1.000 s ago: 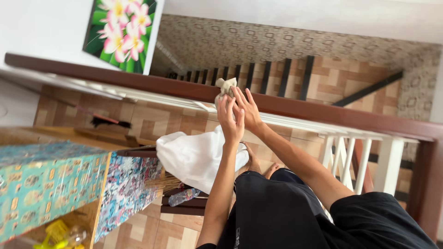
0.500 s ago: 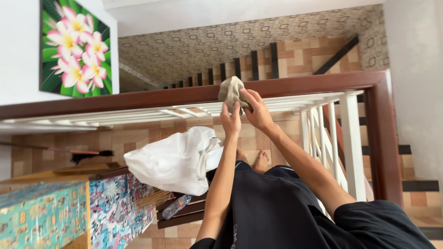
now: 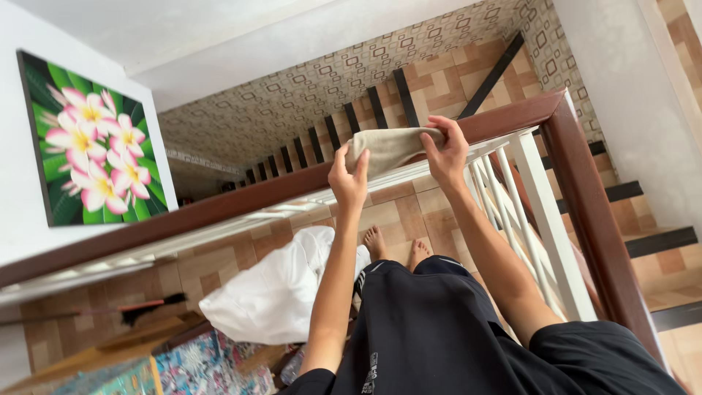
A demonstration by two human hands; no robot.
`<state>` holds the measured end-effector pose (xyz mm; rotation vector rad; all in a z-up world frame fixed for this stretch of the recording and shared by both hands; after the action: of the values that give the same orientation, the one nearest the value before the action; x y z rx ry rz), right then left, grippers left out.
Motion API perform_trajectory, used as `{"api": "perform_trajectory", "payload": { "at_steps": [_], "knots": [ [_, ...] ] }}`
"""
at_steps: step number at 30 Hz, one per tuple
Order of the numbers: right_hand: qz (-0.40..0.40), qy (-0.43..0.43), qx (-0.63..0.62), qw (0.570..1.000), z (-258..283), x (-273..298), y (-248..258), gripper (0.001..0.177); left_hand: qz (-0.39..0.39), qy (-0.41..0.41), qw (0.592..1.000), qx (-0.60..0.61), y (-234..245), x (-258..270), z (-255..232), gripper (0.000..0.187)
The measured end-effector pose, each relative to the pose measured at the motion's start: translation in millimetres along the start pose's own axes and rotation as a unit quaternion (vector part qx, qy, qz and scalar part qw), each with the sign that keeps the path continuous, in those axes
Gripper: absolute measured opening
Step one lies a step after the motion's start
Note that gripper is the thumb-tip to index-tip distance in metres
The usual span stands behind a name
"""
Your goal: The person sprays liquid onto a cloth using a spray bottle and wipes down the wooden stair railing with the cloth.
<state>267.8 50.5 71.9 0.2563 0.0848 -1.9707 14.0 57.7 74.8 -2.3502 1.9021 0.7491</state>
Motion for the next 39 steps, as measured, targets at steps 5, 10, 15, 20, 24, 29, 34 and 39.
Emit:
{"api": "perform_trajectory", "payload": {
  "at_steps": [5,10,15,20,24,29,34,39],
  "knots": [
    [-0.012,0.041,0.197,0.980,-3,16,2,0.035,0.101,-0.086,0.971,-0.198,-23,-5,13,0.082],
    [-0.074,0.084,0.367,0.923,-3,43,-8,0.032,0.306,-0.187,0.893,-0.271,-75,-2,19,0.101],
    [-0.114,0.079,0.344,0.929,-4,61,0,0.030,0.373,-0.252,0.778,-0.437,-127,10,32,0.111],
    [-0.138,0.066,0.327,0.932,-5,75,10,0.029,0.369,-0.270,0.785,-0.419,-152,13,27,0.104],
    [-0.166,0.067,0.302,0.936,-5,76,8,0.027,0.313,-0.314,0.805,-0.394,-151,15,20,0.100],
    [-0.163,0.079,0.300,0.937,-1,75,2,0.025,0.350,-0.306,0.809,-0.359,-132,14,27,0.092],
    [-0.163,0.077,0.304,0.935,4,80,21,0.023,0.331,-0.311,0.811,-0.370,-115,16,15,0.087],
    [-0.182,0.036,0.314,0.931,-4,91,49,0.021,0.311,-0.243,0.832,-0.391,-149,14,11,0.073]
  ]
}}
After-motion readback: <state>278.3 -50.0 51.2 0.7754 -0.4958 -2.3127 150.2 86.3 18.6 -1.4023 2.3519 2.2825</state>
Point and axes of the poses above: each hand's wrist, its own x-axis away from the middle knuckle, its own y-axis out of the back of the hand, z = x × y, the point moved 7 cm from there along -x, towards the middle knuckle, and after that the axes turned 5 degrees about -y, right-handed, at the moved point
